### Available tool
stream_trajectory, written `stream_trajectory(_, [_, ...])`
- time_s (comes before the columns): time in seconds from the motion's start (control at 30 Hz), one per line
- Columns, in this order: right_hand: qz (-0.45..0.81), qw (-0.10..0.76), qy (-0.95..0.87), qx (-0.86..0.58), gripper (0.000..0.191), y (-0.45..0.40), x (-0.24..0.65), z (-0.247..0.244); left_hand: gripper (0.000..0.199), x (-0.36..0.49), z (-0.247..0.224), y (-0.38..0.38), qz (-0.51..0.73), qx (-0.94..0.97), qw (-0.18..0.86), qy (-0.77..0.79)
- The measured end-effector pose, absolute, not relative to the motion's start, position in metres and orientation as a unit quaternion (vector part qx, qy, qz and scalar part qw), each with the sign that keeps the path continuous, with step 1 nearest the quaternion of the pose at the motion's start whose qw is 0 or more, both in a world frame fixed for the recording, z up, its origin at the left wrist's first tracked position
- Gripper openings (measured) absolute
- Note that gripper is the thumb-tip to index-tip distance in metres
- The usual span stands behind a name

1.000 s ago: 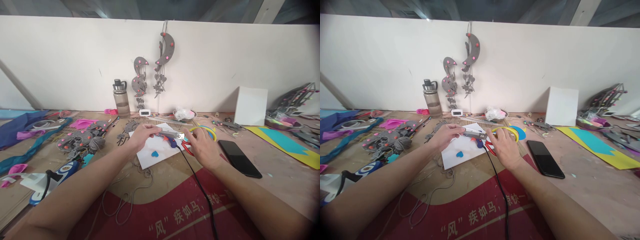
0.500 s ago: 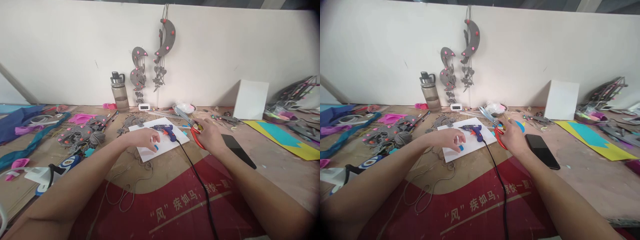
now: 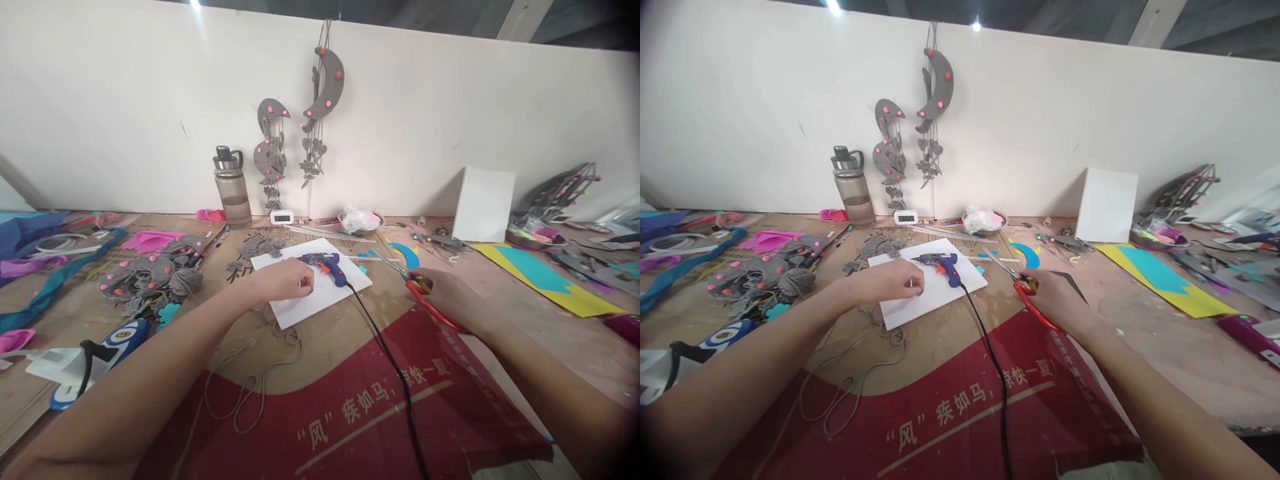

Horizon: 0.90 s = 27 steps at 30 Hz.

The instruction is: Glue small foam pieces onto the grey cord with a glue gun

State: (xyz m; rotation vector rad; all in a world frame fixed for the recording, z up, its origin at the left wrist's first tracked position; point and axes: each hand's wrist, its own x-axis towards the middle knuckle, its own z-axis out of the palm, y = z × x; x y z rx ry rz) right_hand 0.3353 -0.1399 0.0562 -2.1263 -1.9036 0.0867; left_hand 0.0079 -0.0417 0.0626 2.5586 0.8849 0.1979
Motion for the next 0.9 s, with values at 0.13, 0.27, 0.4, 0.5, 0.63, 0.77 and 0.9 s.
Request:
stream_trajectory(0.13, [0.070, 0.076, -0.660, -0.744, 0.043, -0.160, 0.350, 0.046, 0.015, 0.002, 0.066, -0.033, 0.165, 0.854, 0.338, 0.359])
stream_trajectory(0.27, [0.025, 0.030, -0.656, -0.754, 0.046, -0.167, 0.354, 0.034, 0.020, -0.002, 0.061, -0.022, 0.283, 0.723, 0.527, 0.344])
stream_trajectory(0.4, [0.003, 0.004, -0.645, -0.764, 0.043, -0.163, 0.351, 0.028, 0.022, -0.001, 0.061, -0.020, 0.334, 0.643, 0.597, 0.346])
stream_trajectory(0.5, [0.009, -0.016, -0.656, -0.755, 0.042, -0.160, 0.348, 0.026, 0.021, 0.000, 0.065, -0.023, 0.335, 0.629, 0.604, 0.355])
stream_trajectory(0.63, [-0.034, -0.076, -0.678, -0.730, 0.040, -0.158, 0.342, 0.026, 0.022, 0.002, 0.069, -0.028, 0.329, 0.619, 0.616, 0.360])
stream_trajectory(0.77, [-0.104, -0.042, -0.685, -0.720, 0.029, -0.156, 0.320, 0.040, 0.024, 0.007, 0.071, -0.033, 0.322, 0.613, 0.621, 0.366])
stream_trajectory(0.9, [-0.001, 0.182, -0.758, -0.626, 0.027, -0.147, 0.273, 0.067, 0.029, 0.012, 0.072, -0.038, 0.320, 0.614, 0.630, 0.351])
